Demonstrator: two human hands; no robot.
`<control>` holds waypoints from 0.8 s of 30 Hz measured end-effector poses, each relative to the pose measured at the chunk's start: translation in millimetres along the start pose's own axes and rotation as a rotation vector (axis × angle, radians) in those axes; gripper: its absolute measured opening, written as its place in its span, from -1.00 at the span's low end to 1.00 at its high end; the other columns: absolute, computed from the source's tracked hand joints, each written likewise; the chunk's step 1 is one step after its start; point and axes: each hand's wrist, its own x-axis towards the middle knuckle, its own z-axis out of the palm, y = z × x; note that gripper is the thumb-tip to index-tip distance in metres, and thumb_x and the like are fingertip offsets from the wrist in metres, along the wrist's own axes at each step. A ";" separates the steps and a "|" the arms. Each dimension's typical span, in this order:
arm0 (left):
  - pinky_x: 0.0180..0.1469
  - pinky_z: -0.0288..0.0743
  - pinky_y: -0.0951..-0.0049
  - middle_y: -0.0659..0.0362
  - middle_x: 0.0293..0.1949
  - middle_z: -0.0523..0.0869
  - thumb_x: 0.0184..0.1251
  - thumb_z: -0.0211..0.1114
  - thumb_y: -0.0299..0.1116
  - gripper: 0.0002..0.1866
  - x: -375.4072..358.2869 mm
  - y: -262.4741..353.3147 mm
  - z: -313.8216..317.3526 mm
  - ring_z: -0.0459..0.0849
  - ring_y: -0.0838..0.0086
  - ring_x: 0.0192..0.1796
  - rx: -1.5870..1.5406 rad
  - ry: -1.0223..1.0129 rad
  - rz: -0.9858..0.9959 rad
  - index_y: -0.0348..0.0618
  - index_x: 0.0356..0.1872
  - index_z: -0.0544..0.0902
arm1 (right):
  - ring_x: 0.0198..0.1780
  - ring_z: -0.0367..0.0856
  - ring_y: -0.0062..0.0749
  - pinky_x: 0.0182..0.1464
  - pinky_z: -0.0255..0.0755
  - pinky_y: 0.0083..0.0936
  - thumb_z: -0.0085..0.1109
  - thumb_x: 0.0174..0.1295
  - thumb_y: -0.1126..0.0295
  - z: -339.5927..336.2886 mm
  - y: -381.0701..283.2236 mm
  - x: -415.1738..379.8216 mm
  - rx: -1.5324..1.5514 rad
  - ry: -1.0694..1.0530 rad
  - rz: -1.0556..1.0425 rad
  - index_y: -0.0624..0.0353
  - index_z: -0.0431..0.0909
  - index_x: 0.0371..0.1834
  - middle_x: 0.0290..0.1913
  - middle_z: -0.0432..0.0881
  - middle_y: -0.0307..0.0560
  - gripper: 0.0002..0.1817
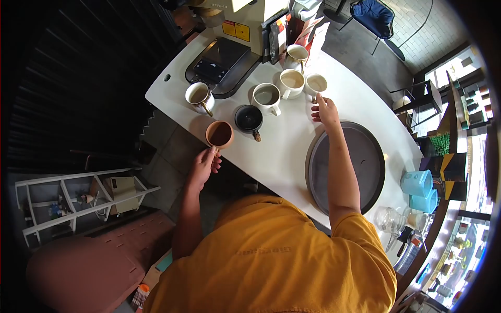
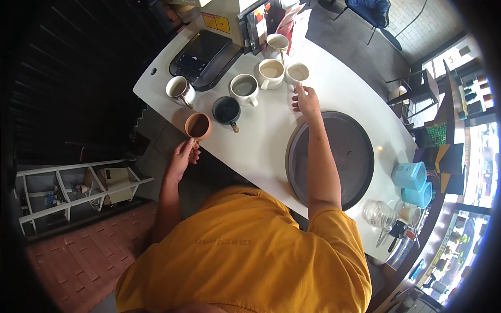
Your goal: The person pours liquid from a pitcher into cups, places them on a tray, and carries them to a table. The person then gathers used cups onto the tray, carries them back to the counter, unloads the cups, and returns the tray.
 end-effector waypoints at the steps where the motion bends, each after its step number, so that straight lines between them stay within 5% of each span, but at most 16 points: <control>1: -0.38 0.45 0.60 0.30 -0.40 0.62 0.63 0.03 -0.05 -0.62 1.7 0.1 -0.3 0.57 0.67 -0.40 -0.006 -0.002 -0.004 -0.15 -0.19 0.61 | -0.42 0.62 -0.43 -0.36 0.56 -0.49 0.05 0.44 -0.11 -2.6 0.2 -2.9 -0.038 0.001 -0.033 0.33 0.45 0.10 -0.29 0.64 -0.02 -0.39; 8: -0.32 0.47 0.60 0.28 -0.37 0.63 0.62 0.03 -0.03 -0.63 13.8 2.6 -1.7 0.59 0.64 -0.36 0.031 -0.023 -0.004 -0.13 -0.15 0.61 | -0.36 0.63 -0.47 -0.34 0.50 -0.52 0.11 0.41 -0.08 -14.9 -3.0 -23.8 -0.107 -0.006 -0.088 0.29 0.42 0.25 -0.23 0.68 -0.02 -0.36; 24: -0.33 0.47 0.59 0.29 -0.39 0.62 0.63 0.02 -0.03 -0.62 28.5 7.2 -3.0 0.59 0.64 -0.38 0.031 -0.038 0.020 -0.14 -0.18 0.60 | -0.32 0.61 -0.51 -0.29 0.49 -0.53 0.16 0.41 0.05 -33.3 -8.7 -72.0 -0.107 0.020 -0.141 0.29 0.45 0.25 -0.24 0.69 -0.04 -0.44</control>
